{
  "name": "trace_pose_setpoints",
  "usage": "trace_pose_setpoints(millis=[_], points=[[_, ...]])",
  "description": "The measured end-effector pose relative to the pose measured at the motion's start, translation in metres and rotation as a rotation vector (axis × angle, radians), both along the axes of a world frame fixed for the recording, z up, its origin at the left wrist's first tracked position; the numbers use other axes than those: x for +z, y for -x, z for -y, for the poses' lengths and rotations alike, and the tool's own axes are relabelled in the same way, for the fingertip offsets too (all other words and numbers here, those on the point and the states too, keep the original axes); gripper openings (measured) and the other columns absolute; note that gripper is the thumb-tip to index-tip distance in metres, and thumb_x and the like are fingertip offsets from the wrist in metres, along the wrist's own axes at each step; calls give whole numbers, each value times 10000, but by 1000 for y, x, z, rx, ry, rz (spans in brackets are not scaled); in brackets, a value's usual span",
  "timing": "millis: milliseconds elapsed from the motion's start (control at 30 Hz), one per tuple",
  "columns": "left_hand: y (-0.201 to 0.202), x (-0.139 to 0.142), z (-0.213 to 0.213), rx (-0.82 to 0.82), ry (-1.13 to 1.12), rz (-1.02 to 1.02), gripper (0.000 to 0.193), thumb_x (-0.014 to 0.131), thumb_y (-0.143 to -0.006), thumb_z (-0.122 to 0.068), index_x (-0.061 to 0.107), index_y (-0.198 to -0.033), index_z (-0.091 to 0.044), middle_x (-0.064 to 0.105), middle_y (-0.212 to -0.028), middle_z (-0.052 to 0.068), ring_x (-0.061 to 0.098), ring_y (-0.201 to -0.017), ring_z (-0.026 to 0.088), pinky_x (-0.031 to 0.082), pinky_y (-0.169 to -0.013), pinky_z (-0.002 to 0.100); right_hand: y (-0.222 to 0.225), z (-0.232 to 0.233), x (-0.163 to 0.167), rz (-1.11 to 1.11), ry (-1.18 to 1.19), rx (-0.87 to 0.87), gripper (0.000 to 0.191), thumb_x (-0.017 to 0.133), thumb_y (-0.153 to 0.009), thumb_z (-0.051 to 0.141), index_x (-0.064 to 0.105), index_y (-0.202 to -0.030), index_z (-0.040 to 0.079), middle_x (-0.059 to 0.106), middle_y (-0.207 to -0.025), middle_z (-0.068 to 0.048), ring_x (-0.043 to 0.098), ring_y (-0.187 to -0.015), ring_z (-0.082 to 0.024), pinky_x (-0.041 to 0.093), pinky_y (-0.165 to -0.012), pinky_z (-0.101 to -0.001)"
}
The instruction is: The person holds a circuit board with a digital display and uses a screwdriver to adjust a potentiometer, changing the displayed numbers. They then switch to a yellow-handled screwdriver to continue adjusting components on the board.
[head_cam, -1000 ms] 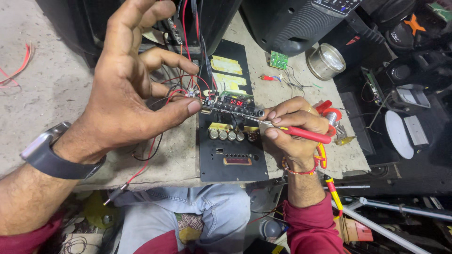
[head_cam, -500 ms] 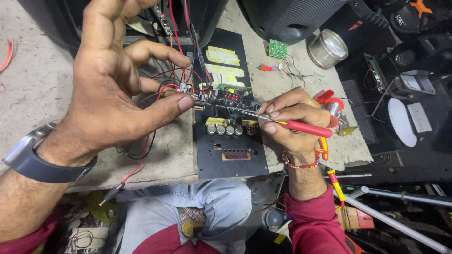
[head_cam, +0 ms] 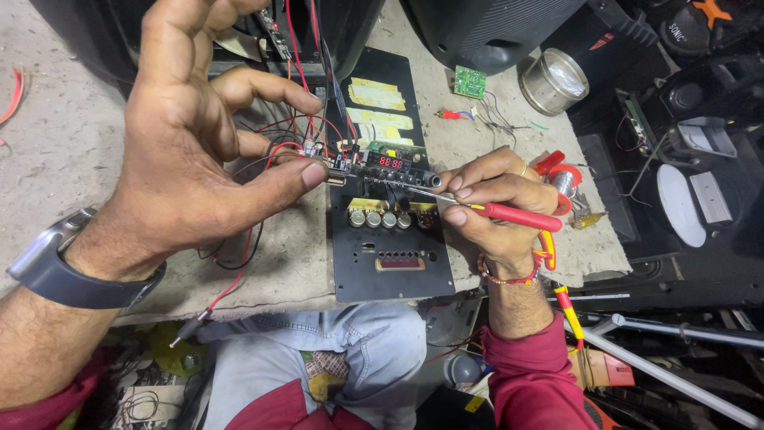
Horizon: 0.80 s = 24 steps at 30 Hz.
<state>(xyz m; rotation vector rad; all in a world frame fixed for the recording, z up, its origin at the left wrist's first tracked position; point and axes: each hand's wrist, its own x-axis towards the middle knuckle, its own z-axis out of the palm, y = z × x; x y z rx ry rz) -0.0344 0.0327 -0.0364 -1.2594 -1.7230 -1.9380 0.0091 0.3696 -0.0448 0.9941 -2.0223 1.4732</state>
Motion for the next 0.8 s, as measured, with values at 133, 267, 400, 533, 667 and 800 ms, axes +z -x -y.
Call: trace_pose_setpoints(millis=[133, 267, 400, 533, 667, 800], points=[[1, -1, 1, -12, -10, 0, 1002, 812, -911, 149, 87, -1566, -73, 233, -1631, 152, 580, -1246, 244, 701, -868, 263, 0, 0, 0, 1, -3, -4, 177, 852, -870, 43, 700, -951, 0, 672, -1024, -115, 738, -913, -217, 665, -889, -382], [4, -3, 0, -24, -17, -23, 986, 811, -944, 160, 83, -1570, -65, 218, -1627, 145, 575, -1259, 245, 702, -876, 256, -5, 0, 0, 62, 71, 3, 202, 819, -887, 117, 671, -945, -7, 644, -1027, -125, 731, -912, -244, 652, -888, -399], [5, -4, 0, 15, 15, -27, 995, 812, -922, 151, 100, -1580, -69, 225, -1608, 162, 582, -1260, 253, 707, -838, 258, -9, 3, 1, 84, 147, 59, 237, 799, -927, 173, 650, -974, -4, 619, -958, -120, 703, -887, -239, 661, -908, -432], [4, -4, 1, -11, -7, -36, 977, 799, -952, 144, 74, -1570, -73, 222, -1642, 163, 582, -1252, 247, 709, -866, 261, -7, 4, 1, 46, 157, 56, 251, 792, -923, 191, 635, -958, -2, 605, -943, -115, 727, -894, -264, 660, -873, -433], [5, -5, 1, -7, 6, -47, 968, 798, -956, 142, 82, -1572, -74, 218, -1648, 169, 585, -1253, 253, 711, -866, 266, -5, 3, 1, 0, 85, 22, 235, 787, -936, 167, 643, -969, -17, 610, -966, -137, 700, -888, -246, 668, -889, -448], [6, -6, 1, -13, 7, -58, 954, 794, -972, 147, 87, -1575, -71, 209, -1652, 168, 588, -1257, 253, 715, -882, 268, -3, 1, -1, -10, 75, 21, 247, 791, -932, 161, 638, -967, -30, 613, -1023, -145, 717, -893, -259, 672, -884, -451]])
